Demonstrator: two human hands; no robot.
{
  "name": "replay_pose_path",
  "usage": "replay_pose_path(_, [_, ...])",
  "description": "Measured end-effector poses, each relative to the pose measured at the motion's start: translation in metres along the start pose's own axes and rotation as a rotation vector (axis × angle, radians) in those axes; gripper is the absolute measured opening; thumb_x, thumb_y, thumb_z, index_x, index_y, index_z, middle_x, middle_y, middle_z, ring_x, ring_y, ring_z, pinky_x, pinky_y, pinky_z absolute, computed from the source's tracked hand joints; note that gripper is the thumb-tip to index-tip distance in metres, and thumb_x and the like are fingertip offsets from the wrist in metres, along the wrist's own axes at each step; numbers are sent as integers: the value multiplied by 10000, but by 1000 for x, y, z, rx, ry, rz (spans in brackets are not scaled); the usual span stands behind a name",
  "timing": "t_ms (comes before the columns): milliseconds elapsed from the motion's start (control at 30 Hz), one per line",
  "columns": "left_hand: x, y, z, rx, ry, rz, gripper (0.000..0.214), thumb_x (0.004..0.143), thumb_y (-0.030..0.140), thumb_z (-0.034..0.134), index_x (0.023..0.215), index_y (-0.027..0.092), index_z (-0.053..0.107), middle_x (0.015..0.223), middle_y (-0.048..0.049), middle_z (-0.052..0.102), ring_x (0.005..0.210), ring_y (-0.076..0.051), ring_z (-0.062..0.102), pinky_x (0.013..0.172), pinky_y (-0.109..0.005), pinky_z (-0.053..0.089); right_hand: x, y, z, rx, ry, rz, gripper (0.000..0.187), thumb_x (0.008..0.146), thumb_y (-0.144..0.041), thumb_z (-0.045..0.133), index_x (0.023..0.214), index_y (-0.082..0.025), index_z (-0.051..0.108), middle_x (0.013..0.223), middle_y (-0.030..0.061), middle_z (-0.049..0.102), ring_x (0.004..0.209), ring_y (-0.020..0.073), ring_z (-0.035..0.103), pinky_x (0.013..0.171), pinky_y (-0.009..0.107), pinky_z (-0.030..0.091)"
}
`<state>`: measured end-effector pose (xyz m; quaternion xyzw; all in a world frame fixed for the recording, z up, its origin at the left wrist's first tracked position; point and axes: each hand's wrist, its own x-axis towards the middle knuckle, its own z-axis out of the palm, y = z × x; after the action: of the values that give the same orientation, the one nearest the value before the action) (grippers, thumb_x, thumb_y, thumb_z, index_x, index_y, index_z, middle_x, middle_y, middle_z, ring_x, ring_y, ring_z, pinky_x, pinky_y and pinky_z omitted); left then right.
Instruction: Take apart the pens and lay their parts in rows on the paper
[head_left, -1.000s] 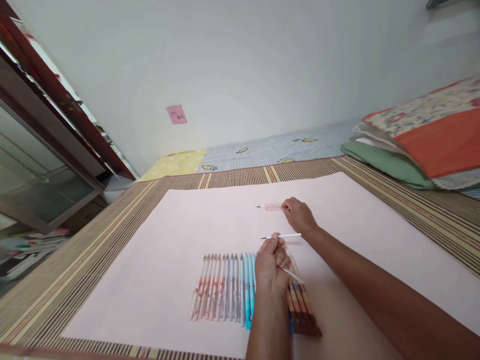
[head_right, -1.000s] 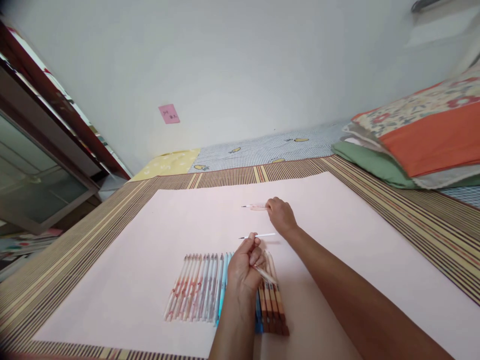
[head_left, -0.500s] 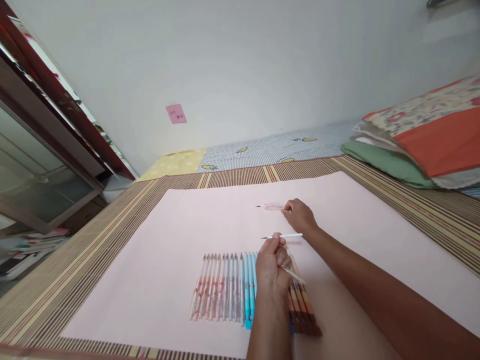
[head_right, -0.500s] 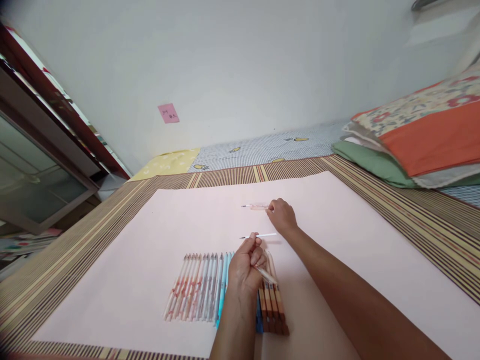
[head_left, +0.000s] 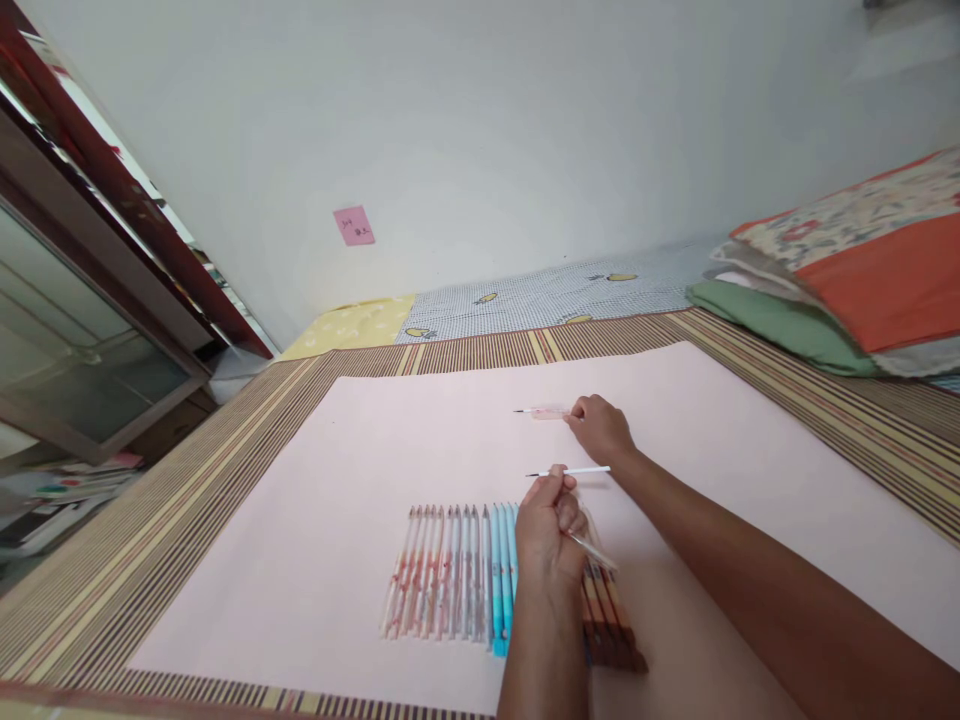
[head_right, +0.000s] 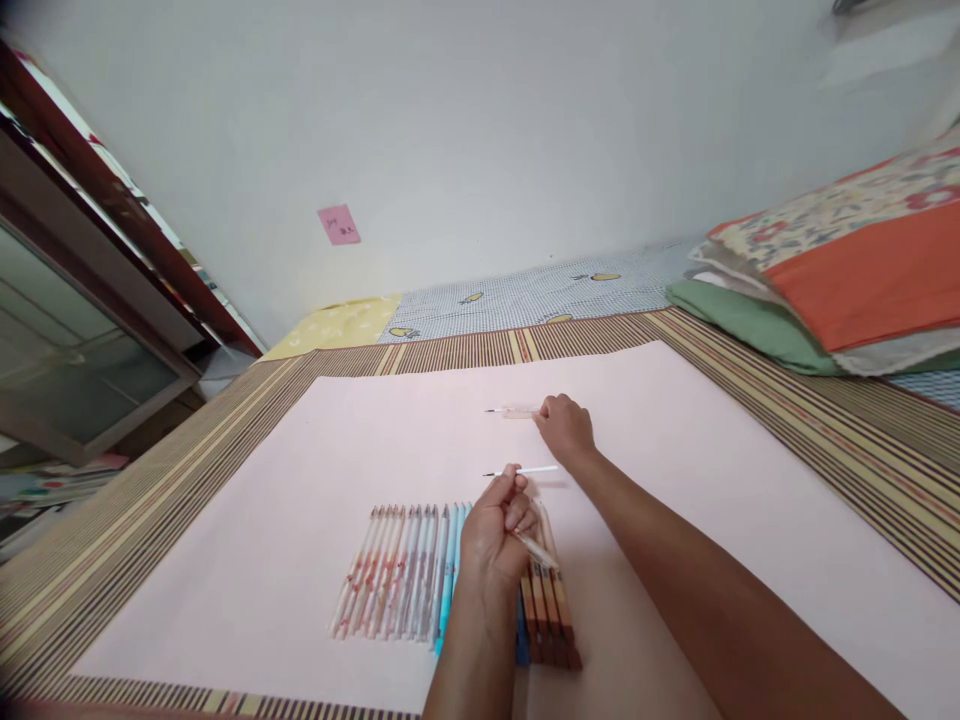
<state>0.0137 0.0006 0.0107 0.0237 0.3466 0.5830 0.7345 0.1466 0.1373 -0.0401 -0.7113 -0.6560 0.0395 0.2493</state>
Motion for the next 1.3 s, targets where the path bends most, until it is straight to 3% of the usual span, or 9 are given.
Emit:
replay_pose_path(233, [3, -2, -2, 2, -14, 10, 282, 741, 183, 862, 682, 114, 595, 593, 15, 622, 327, 21, 201, 338, -148, 153, 0, 1, 1, 32, 14, 0, 149, 884, -279, 634, 760, -196, 640, 884, 58, 681, 779, 188, 604, 727, 314, 379])
replay_pose_path(367, [6, 0, -5, 7, -21, 28, 289, 723, 181, 866, 680, 121, 587, 593, 17, 622, 327, 19, 206, 340, -150, 145, -3, 1, -10, 236, 31, 28, 98, 818, -242, 625, 731, -202, 641, 807, 38, 694, 735, 174, 589, 681, 293, 391])
replay_pose_path(467, [8, 1, -8, 22, -10, 45, 253, 723, 172, 855, 719, 114, 609, 600, 15, 631, 319, 14, 223, 338, -154, 145, -15, -2, -39, 547, -61, -27, 165, 809, -333, 611, 741, -197, 677, 707, 14, 676, 682, 169, 578, 633, 283, 409])
replay_pose_path(533, [9, 1, -9, 32, 12, 67, 250, 713, 172, 856, 744, 112, 615, 605, 21, 630, 312, 11, 228, 334, -160, 144, -28, -6, -67, 685, -201, -127, 277, 825, -440, 616, 769, -185, 711, 691, 12, 673, 669, 168, 581, 630, 288, 424])
replay_pose_path(633, [11, 0, -10, 52, 42, 109, 282, 690, 193, 871, 748, 122, 604, 609, 29, 626, 305, 7, 240, 334, -167, 147, -54, -14, -106, 682, -409, -297, 293, 851, -458, 635, 855, -195, 767, 814, 33, 736, 762, 183, 636, 699, 297, 457])
replay_pose_path(733, [13, -1, -11, 75, 44, 129, 311, 675, 220, 881, 735, 135, 588, 612, 28, 628, 306, 7, 243, 339, -170, 147, -75, -20, -125, 558, -460, -390, 213, 885, -361, 610, 892, -224, 773, 897, 33, 752, 821, 188, 664, 736, 297, 466])
replay_pose_path(1000, [14, -3, -13, 83, 10, 152, 381, 605, 266, 925, 733, 137, 590, 628, 20, 635, 322, 13, 251, 351, -170, 152, -89, -16, -104, 306, -230, -458, 142, 894, -209, 538, 871, -232, 676, 927, 38, 676, 775, 171, 619, 680, 292, 445])
replay_pose_path(1167, [15, -3, -14, 98, 13, 147, 407, 609, 319, 933, 735, 143, 589, 627, 16, 635, 330, 16, 222, 356, -173, 138, -90, -14, -98, 257, -255, -480, 173, 926, -220, 512, 845, -236, 664, 912, 36, 650, 779, 172, 620, 672, 287, 449])
replay_pose_path(1300, [15, -3, -13, 63, 14, 126, 357, 643, 275, 902, 785, 138, 605, 677, -15, 677, 334, 12, 234, 359, -174, 147, -76, -7, -90, 260, -177, -454, 179, 943, -225, 502, 859, -233, 660, 919, 37, 649, 799, 177, 614, 703, 291, 449])
